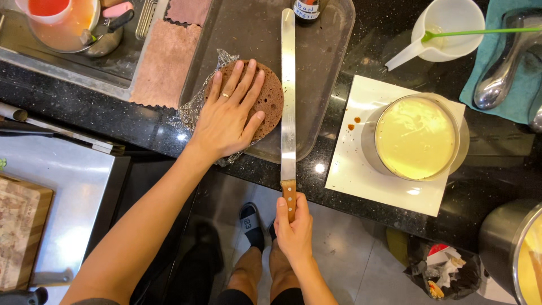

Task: The person stirs a pale yellow cream in a metal bowl, pours it into a cake tin, and places a chocolate cake layer on top. They then brush a dark liquid onto the cake layer and spread more cream over it.

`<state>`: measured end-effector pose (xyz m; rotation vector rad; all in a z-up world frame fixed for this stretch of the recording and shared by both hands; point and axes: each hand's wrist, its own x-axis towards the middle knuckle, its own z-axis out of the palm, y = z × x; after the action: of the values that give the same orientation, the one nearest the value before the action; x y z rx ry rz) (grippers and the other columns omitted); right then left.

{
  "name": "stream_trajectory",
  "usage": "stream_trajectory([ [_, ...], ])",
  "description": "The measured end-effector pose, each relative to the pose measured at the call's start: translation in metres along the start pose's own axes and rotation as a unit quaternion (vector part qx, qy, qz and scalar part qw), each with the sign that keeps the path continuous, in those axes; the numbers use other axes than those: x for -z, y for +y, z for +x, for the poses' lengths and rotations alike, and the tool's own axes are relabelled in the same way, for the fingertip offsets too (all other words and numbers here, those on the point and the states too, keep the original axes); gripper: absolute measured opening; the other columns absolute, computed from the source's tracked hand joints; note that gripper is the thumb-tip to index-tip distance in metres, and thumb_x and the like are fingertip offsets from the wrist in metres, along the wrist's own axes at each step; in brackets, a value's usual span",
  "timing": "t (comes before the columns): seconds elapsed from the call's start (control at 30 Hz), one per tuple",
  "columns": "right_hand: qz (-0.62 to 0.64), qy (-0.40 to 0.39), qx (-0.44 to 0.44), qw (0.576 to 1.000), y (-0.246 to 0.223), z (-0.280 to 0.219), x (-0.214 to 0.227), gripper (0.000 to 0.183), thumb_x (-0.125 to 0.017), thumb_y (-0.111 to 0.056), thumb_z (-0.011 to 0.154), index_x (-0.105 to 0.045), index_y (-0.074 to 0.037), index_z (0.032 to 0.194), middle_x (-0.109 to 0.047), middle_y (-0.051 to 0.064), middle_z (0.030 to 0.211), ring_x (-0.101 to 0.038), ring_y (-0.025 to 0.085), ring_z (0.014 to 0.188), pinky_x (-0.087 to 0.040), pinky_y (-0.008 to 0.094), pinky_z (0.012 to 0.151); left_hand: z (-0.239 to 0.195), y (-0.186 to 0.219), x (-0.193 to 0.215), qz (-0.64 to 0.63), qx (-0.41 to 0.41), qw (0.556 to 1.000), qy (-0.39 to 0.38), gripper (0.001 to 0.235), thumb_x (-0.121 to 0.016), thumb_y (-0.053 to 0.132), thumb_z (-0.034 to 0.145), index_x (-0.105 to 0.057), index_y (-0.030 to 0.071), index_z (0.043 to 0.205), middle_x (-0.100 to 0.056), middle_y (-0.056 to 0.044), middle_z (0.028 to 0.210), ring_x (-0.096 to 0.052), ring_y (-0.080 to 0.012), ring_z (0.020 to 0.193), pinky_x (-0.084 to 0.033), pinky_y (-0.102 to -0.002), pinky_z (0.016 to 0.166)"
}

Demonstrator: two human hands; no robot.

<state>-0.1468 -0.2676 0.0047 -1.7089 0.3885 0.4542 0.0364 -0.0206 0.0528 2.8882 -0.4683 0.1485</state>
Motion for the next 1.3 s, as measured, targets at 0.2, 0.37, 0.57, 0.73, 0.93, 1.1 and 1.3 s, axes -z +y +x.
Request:
stream_trajectory([
  [0.2,0.011,0.012,-0.002,1.0,0.013,-0.013,-0.005,0.03,-0.067,-0.039,0.114,-0.056,-0.014,0.101,-0.058,0.0,0.067,-0.06,0.014,0.05,-0.046,0.033,0.049,0.0,-0.001,-0.005,0.009,-0.004,1.0,0.023,0.074,-0.037,0.047,0.126,-0.027,0.009,0.189,-0.023,-0.015,0.196,-0.015,-0.0324,0.182,-0.005,-0.056,0.146],
  [0.37,0.014,-0.009,-0.012,1.0,0.033,-0.051,0.0,0.035,-0.066,-0.044,0.113,-0.058,-0.012,0.103,-0.056,0.001,0.062,-0.056,0.013,0.047,-0.044,0.032,0.047,-0.001,0.0,-0.004,-0.001,-0.002,1.0,0.021,0.074,-0.034,0.047,0.126,-0.027,0.008,0.189,-0.023,-0.015,0.196,-0.015,-0.0323,0.182,-0.005,-0.055,0.147],
  [0.57,-0.01,-0.001,-0.005,1.0,0.031,-0.033,-0.008,0.031,-0.066,-0.042,0.114,-0.06,-0.014,0.103,-0.054,-0.001,0.058,-0.055,0.012,0.046,-0.045,0.032,0.048,-0.002,-0.001,-0.005,-0.005,-0.011,1.0,0.025,0.073,-0.036,0.046,0.126,-0.029,0.008,0.189,-0.026,-0.014,0.196,-0.017,-0.0322,0.181,-0.007,-0.056,0.146],
  [0.73,-0.048,-0.021,0.017,0.998,-0.006,-0.003,-0.018,0.032,-0.061,-0.047,0.114,-0.06,-0.016,0.105,-0.061,-0.002,0.059,-0.063,0.013,0.051,-0.053,0.033,0.056,-0.001,-0.002,-0.005,-0.008,-0.008,1.0,0.024,0.072,-0.039,0.045,0.127,-0.028,0.009,0.189,-0.026,-0.013,0.196,-0.018,-0.0323,0.182,-0.009,-0.056,0.147],
  [0.93,-0.023,-0.057,-0.008,0.998,0.032,-0.05,-0.017,0.037,-0.062,-0.051,0.113,-0.059,-0.015,0.109,-0.056,-0.002,0.058,-0.055,0.011,0.049,-0.046,0.033,0.051,0.001,-0.001,-0.004,-0.007,-0.003,1.0,0.019,0.074,-0.04,0.045,0.126,-0.029,0.008,0.189,-0.025,-0.014,0.196,-0.018,-0.0329,0.181,-0.008,-0.056,0.147],
  [1.1,0.032,-0.087,-0.025,0.995,0.042,-0.067,-0.019,0.031,-0.062,-0.042,0.116,-0.058,-0.012,0.109,-0.052,-0.001,0.057,-0.051,0.012,0.048,-0.043,0.031,0.051,0.0,-0.002,-0.005,-0.012,-0.002,1.0,0.025,0.071,-0.039,0.044,0.128,-0.03,0.009,0.189,-0.026,-0.013,0.195,-0.02,-0.033,0.181,-0.013,-0.058,0.147],
  [1.3,0.009,-0.088,0.004,0.996,0.011,-0.014,-0.038,0.032,-0.06,-0.045,0.116,-0.053,-0.015,0.106,-0.052,-0.003,0.058,-0.054,0.012,0.047,-0.046,0.032,0.052,-0.002,-0.001,-0.004,-0.007,-0.001,1.0,0.021,0.072,-0.041,0.044,0.127,-0.028,0.009,0.189,-0.025,-0.013,0.196,-0.017,-0.032,0.182,-0.012,-0.056,0.147],
])
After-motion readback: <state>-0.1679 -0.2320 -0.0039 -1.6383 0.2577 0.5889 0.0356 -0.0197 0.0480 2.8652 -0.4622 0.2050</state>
